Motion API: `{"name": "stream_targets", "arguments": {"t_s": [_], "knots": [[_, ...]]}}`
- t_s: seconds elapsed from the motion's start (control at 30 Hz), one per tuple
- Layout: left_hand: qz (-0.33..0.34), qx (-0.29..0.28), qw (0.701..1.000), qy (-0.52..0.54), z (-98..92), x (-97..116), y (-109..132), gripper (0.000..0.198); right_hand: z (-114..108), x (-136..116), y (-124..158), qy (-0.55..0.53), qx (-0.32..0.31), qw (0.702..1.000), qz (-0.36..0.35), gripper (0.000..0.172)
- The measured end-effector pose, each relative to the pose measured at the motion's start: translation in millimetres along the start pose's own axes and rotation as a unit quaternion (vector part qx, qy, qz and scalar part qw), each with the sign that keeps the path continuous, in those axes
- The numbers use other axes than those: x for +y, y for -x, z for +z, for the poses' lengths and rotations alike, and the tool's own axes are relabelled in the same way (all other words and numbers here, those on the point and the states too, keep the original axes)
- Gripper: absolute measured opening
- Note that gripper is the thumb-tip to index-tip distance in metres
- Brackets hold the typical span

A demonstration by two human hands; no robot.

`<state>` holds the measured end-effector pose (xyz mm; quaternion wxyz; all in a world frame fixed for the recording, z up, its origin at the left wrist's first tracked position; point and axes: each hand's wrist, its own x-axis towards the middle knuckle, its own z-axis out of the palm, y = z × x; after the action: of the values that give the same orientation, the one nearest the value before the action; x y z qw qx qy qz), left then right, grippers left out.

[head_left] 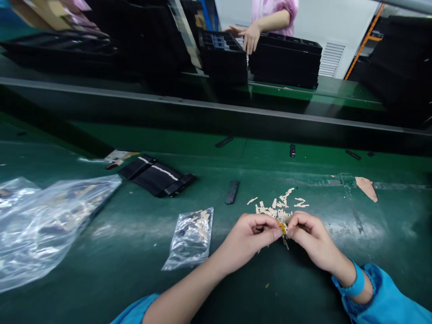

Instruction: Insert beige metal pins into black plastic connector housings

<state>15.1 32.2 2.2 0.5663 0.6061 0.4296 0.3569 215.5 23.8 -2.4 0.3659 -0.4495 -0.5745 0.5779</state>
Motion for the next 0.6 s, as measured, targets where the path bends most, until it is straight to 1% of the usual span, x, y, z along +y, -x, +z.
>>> {"name": "stream_targets", "arguments": {"t_s": [0.1,0.17,0.23,0.33,0.37,0.43,0.6], "knots": [[0.008,0.004,1.0,-0.015,0.5,2,0,0.023,0,1,0,0.01,-0.003,1.0,-0.004,0.013],[0.023,0.018,0.999,-0.035,1.2,3,1,0.024,0,1,0,0.035,0.004,0.999,-0.008,0.014],[0.044,0.043,0.996,-0.065,1.9,3,2,0.022,0,0,0,0.089,0.042,0.995,-0.019,0.012],[0.083,0.079,0.986,-0.121,3.0,3,4,0.02,1,-1,0,0.168,0.1,0.979,-0.055,0.009],[0.097,0.083,0.982,-0.139,3.5,3,5,0.02,2,-2,1,0.18,0.102,0.976,-0.066,0.01],[0.123,0.084,0.974,-0.17,4.6,2,7,0.019,3,-2,2,0.187,0.086,0.975,-0.078,0.012],[0.178,0.071,0.955,-0.225,5.3,-1,10,0.017,6,-1,4,0.212,0.068,0.97,-0.095,0.015]]}}
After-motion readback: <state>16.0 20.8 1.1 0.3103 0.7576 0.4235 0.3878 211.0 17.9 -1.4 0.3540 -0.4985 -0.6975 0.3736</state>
